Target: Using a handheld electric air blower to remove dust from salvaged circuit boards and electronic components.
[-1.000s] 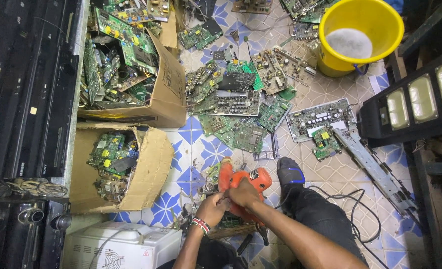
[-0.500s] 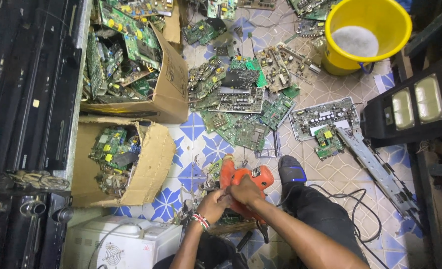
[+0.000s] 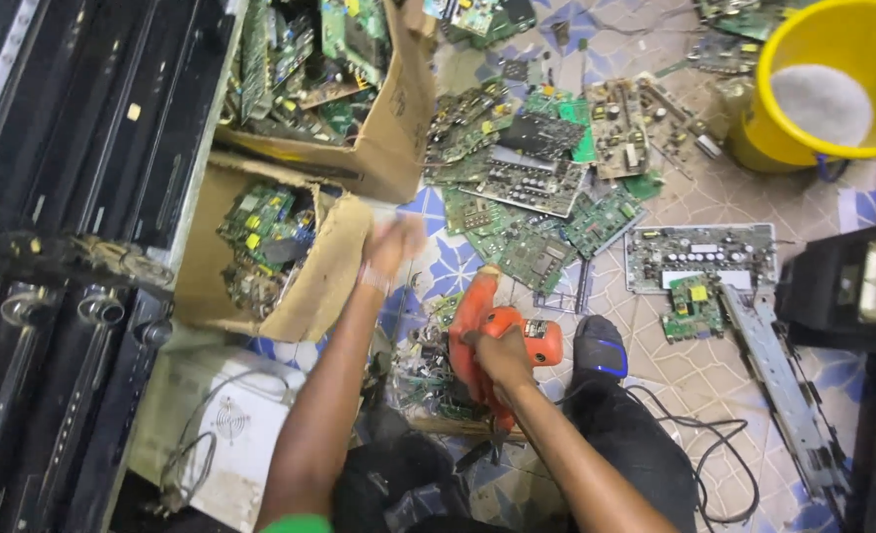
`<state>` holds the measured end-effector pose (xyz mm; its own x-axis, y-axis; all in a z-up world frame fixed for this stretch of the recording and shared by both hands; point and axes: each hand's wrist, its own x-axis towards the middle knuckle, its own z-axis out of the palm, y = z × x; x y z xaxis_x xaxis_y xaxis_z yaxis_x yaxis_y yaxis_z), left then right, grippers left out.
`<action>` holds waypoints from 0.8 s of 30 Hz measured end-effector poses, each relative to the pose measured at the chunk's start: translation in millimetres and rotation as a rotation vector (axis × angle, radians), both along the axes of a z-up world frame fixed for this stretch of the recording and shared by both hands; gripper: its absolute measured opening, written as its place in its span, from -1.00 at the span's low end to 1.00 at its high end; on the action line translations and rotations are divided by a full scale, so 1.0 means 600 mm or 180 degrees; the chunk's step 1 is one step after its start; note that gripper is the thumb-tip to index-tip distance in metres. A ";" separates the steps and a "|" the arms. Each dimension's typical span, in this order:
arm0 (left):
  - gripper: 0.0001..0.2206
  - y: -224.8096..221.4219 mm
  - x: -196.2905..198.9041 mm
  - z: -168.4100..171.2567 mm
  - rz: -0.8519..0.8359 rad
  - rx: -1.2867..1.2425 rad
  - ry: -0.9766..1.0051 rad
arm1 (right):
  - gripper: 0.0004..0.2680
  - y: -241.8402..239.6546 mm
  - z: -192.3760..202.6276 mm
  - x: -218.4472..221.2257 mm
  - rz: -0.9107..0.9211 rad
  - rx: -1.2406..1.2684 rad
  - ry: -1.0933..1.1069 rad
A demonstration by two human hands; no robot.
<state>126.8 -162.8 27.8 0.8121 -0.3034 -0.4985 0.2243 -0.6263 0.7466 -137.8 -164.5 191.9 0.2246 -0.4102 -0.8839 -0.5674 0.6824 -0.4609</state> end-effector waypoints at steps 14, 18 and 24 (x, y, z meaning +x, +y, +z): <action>-0.08 -0.464 0.209 0.002 0.0233 -0.3792 0.0930 | -0.77 0.011 -0.034 0.008 -0.0566 0.0443 0.0011; -0.18 -0.464 0.203 -0.001 0.0340 -0.3988 0.0986 | -0.80 0.008 -0.027 0.012 -0.0666 0.0504 -0.0282; -0.49 -0.465 0.173 -0.017 0.0656 -0.4474 0.1217 | -0.73 0.032 -0.125 0.001 -0.0468 0.0190 -0.0286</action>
